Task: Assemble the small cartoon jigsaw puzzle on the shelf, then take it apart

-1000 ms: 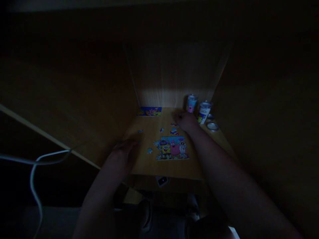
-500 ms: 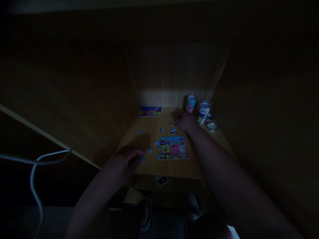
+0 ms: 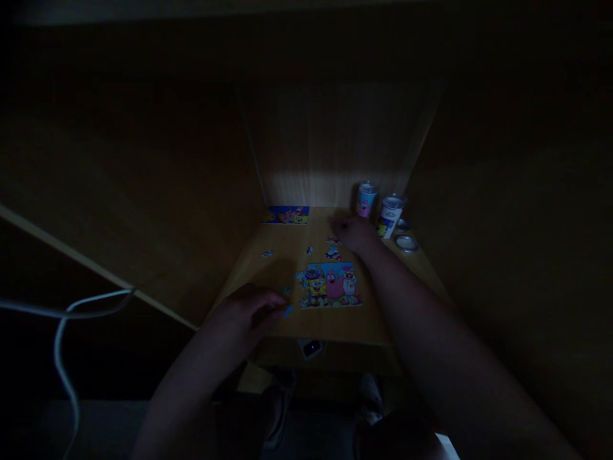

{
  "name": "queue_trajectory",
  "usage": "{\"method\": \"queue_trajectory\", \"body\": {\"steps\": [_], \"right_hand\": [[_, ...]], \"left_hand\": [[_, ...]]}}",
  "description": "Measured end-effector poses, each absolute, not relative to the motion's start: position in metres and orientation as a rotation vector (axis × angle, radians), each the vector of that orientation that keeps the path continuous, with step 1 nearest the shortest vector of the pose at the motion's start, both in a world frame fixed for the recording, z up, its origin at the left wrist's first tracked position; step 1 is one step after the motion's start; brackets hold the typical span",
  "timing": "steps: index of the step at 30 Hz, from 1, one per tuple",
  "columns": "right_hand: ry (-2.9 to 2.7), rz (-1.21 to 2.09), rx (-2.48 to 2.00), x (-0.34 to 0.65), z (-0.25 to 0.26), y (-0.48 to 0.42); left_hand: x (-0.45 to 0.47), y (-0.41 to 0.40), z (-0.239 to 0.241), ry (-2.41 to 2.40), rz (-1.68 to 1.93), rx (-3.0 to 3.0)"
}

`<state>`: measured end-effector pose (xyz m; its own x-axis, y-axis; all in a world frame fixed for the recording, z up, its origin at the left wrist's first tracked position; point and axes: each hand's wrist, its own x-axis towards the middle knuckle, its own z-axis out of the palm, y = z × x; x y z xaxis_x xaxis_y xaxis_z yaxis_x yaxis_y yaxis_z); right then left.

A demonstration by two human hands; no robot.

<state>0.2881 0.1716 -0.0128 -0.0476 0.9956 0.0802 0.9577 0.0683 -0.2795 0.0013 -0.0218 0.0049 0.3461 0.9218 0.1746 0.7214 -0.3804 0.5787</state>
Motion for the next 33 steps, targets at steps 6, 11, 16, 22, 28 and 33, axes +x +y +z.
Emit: {"method": "queue_trajectory", "body": {"steps": [6,11,16,22,28,33], "right_hand": [[-2.108,0.173,-1.967,0.288,-0.015,0.173],[-2.125,0.204,-1.959,0.287,-0.013,0.173],[-2.131,0.213,-1.961,0.286,-0.011,0.173],[-2.135,0.269,-1.93,0.286,-0.012,0.174],[-2.117,0.255,-1.894,0.287,-0.013,0.173],[-2.123,0.281,-1.907,0.285,-0.01,0.172]], "left_hand": [[0.003,-0.016,0.005,1.371,0.627,2.213],[0.01,-0.014,0.004,1.332,0.579,2.212],[0.01,-0.014,-0.001,1.436,0.621,2.155],[0.018,-0.014,-0.006,1.415,0.569,2.234],[0.019,-0.014,-0.002,1.428,0.551,2.153],[0.018,-0.013,-0.004,1.422,0.575,2.173]]}}
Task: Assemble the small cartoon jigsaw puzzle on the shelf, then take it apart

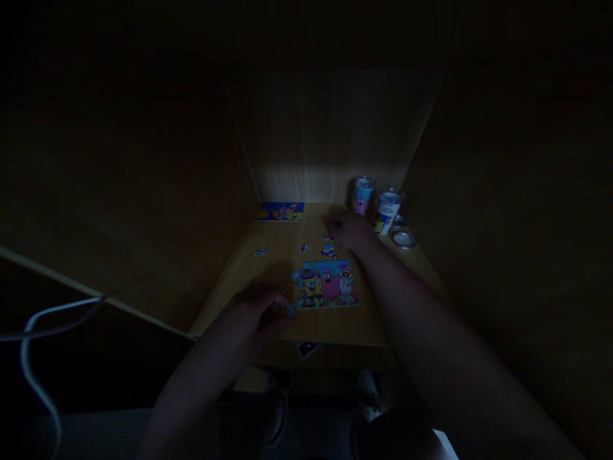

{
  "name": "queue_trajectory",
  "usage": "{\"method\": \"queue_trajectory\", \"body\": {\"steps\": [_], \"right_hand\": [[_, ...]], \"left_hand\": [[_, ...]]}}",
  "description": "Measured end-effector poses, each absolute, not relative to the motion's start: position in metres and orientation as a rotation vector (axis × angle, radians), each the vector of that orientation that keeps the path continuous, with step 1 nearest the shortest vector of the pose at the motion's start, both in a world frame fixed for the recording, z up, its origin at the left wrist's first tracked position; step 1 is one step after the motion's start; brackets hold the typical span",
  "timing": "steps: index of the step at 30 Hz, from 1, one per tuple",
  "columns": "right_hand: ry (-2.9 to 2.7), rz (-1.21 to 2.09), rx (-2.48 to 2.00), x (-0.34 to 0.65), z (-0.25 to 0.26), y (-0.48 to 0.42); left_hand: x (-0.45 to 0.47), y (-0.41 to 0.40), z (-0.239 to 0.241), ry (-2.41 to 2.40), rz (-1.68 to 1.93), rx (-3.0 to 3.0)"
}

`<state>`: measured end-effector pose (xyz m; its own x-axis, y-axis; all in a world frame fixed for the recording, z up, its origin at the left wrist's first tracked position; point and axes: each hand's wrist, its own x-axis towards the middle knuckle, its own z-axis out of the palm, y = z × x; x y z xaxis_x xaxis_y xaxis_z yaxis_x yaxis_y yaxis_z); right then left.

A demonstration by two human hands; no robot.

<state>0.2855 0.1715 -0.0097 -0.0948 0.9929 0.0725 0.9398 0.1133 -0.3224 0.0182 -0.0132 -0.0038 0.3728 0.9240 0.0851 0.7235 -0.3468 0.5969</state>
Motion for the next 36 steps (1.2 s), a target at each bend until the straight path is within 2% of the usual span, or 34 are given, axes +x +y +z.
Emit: {"method": "queue_trajectory", "body": {"steps": [16,22,36], "right_hand": [[-2.175,0.217,-1.921,0.287,-0.011,0.173],[-2.197,0.215,-1.927,0.286,-0.009,0.172],[-2.202,0.225,-1.923,0.285,-0.007,0.171]], "left_hand": [[0.024,-0.002,-0.015,1.259,0.874,2.034],[0.033,0.004,-0.023,1.358,1.003,1.956],[0.037,0.007,-0.026,1.375,0.926,2.087]]}}
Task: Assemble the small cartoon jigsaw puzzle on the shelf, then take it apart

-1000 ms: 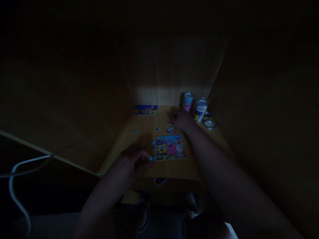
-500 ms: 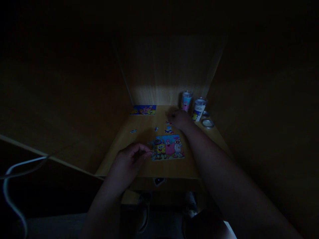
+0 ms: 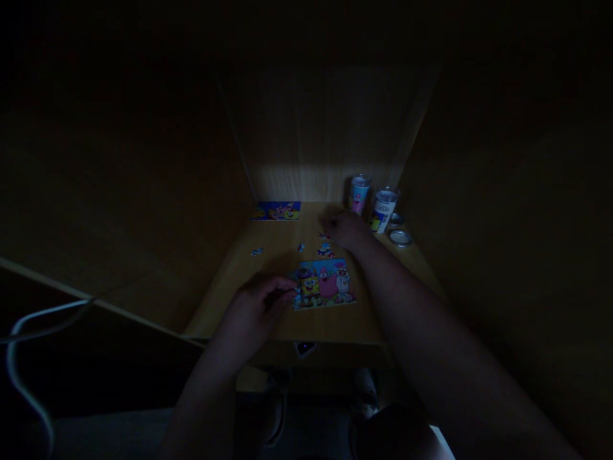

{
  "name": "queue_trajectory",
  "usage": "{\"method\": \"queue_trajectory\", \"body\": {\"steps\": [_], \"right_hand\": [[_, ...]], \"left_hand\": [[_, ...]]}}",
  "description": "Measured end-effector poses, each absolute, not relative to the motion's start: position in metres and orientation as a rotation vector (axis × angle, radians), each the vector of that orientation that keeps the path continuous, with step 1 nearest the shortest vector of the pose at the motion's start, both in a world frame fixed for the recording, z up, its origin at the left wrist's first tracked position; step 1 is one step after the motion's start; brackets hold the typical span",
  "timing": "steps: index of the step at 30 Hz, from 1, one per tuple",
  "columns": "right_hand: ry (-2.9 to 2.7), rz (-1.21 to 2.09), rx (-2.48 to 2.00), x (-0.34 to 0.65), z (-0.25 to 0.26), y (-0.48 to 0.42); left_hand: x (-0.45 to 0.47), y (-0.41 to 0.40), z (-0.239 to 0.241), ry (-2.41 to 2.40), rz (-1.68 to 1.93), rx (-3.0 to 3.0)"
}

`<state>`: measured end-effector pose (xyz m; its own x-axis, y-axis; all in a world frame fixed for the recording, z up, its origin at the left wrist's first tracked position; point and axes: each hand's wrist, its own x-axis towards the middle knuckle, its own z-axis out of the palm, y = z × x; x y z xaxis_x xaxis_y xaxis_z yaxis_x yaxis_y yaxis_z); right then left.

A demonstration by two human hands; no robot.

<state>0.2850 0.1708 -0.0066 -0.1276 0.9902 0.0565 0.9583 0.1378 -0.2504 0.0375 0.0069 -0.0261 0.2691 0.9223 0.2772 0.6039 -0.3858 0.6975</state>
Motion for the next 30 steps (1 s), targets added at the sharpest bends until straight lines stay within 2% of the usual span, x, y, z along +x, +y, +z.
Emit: {"method": "queue_trajectory", "body": {"steps": [30], "right_hand": [[-2.225,0.262,-1.876,0.287,-0.011,0.174]], "left_hand": [[0.042,0.003,-0.015,1.327,0.836,2.402]]}}
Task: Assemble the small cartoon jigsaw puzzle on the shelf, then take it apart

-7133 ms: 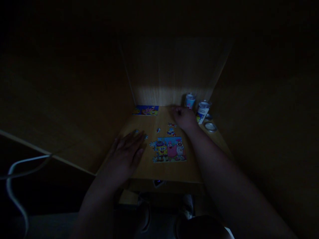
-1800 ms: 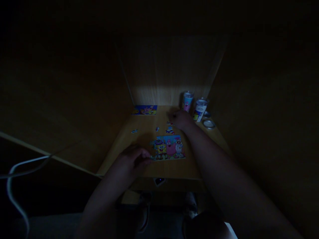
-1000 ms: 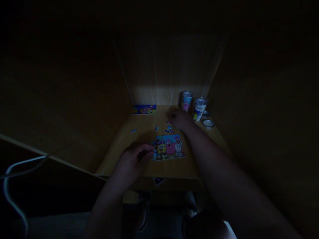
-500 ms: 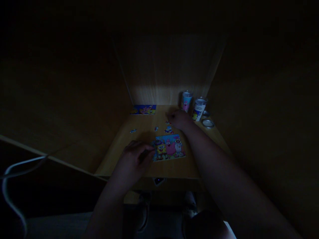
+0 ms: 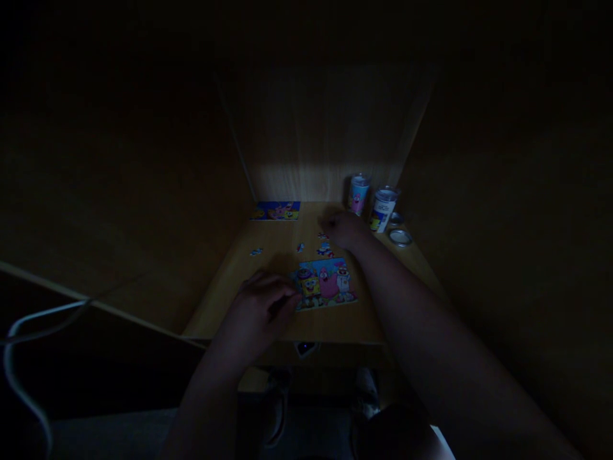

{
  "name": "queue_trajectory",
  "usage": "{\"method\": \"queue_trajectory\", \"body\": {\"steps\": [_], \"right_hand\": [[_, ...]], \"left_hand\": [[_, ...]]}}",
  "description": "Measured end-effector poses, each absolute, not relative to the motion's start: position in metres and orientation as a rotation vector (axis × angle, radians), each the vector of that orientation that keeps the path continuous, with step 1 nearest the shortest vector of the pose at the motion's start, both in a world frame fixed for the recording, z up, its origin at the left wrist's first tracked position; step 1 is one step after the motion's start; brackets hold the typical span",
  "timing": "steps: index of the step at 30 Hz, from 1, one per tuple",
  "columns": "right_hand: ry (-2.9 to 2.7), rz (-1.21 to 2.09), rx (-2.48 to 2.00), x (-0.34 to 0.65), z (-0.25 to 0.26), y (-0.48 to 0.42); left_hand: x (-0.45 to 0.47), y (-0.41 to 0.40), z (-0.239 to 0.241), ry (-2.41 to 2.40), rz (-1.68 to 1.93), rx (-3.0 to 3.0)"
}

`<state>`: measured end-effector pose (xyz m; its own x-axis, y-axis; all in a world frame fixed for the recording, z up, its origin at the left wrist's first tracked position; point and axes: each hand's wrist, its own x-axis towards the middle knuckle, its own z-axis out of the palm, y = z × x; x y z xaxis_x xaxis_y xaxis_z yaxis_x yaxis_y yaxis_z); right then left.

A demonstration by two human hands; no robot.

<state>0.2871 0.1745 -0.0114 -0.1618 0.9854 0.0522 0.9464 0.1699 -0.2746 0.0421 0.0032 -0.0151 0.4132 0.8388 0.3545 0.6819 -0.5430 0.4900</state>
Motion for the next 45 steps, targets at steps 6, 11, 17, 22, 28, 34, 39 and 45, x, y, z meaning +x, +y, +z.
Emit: {"method": "queue_trajectory", "body": {"steps": [6,11,17,22,28,34,39,45], "right_hand": [[-2.222,0.271,-1.909,0.285,-0.009,0.173],[-2.226,0.27,-1.897,0.285,-0.009,0.173],[-2.243,0.251,-1.899,0.284,-0.007,0.171],[-2.232,0.25,-1.898,0.285,-0.009,0.171],[-2.216,0.262,-1.892,0.286,-0.011,0.173],[-2.246,0.242,-1.903,0.285,-0.007,0.171],[-2.235,0.262,-1.897,0.285,-0.007,0.171],[-2.23,0.295,-1.882,0.285,-0.007,0.172]], "left_hand": [[0.041,0.004,-0.016,1.338,0.828,2.41],[0.042,0.004,-0.017,1.421,0.863,2.363],[0.04,0.004,-0.019,1.561,0.892,2.285],[0.039,0.003,-0.019,1.525,0.771,2.414],[0.041,0.002,-0.018,1.598,0.779,2.391],[0.043,0.003,-0.023,1.884,0.962,2.2],[0.024,0.006,-0.02,1.813,0.973,2.181],[-0.023,-0.003,0.003,1.984,1.006,2.188]]}}
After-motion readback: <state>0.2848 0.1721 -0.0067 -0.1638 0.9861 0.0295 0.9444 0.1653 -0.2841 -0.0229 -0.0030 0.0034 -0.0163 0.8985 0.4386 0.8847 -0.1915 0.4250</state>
